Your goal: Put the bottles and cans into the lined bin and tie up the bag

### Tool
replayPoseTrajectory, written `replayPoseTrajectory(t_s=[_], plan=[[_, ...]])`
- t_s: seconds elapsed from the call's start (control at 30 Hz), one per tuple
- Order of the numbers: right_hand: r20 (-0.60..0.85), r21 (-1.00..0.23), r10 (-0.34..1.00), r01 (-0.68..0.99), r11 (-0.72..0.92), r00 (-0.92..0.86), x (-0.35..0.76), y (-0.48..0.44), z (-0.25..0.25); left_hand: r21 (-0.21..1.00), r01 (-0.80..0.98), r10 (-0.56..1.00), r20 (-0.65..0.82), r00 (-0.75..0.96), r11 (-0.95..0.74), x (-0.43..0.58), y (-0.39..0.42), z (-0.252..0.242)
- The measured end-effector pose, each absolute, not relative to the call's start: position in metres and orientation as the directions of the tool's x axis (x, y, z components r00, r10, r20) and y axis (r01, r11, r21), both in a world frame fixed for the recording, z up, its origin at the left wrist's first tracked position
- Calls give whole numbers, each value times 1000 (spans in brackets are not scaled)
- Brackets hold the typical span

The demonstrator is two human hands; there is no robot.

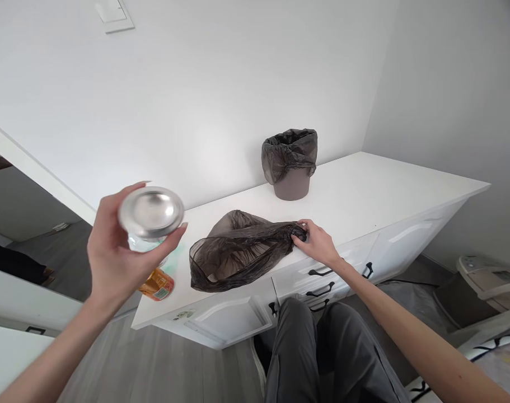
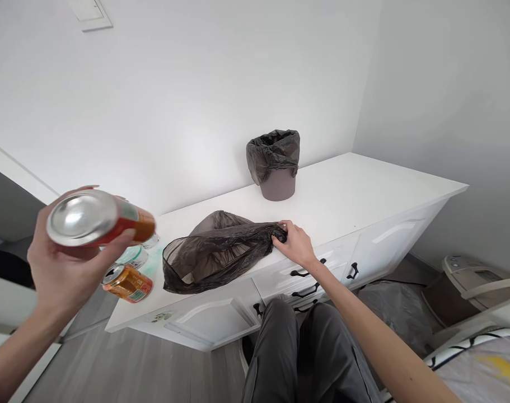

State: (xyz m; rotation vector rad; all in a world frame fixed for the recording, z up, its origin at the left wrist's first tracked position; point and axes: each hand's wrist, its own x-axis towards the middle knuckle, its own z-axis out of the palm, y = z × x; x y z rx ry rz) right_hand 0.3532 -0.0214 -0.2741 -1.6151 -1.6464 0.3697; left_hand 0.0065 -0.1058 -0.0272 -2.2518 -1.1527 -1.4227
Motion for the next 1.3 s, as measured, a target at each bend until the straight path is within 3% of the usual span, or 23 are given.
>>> replayPoseTrajectory(t_s=[0.1, 0.17, 0.27, 0.53, 0.67, 1.0, 1.3], plan=[[328, -681, 938, 716, 154, 110, 355, -20, -277, -282, 802, 372, 772, 516, -526, 1, -90, -12], [328, -684, 938, 713, 154, 112, 356, -19, -280, -443, 764, 455, 620, 639, -470, -5, -77, -14], [322, -692, 940, 706, 150, 116, 356, -18, -281, -546, 689, 577, 397, 713, -476, -17, -55, -28], [327, -699, 937, 698, 155, 119, 357, -19, -280, -611, 640, 759, 94, 644, -467, -40, 17, -75], [330, -690, 936, 707, 155, 118, 357, -18, -280, -555, 664, 814, -42, 579, -501, -50, 60, -104], [334, -675, 934, 725, 141, 129, 354, -15, -277, -521, 772, 919, -62, 391, -363, -77, 146, -146], [341, -676, 930, 724, 139, 140, 352, -15, -279, -359, 851, 921, -79, 382, -383, -91, 158, -164]])
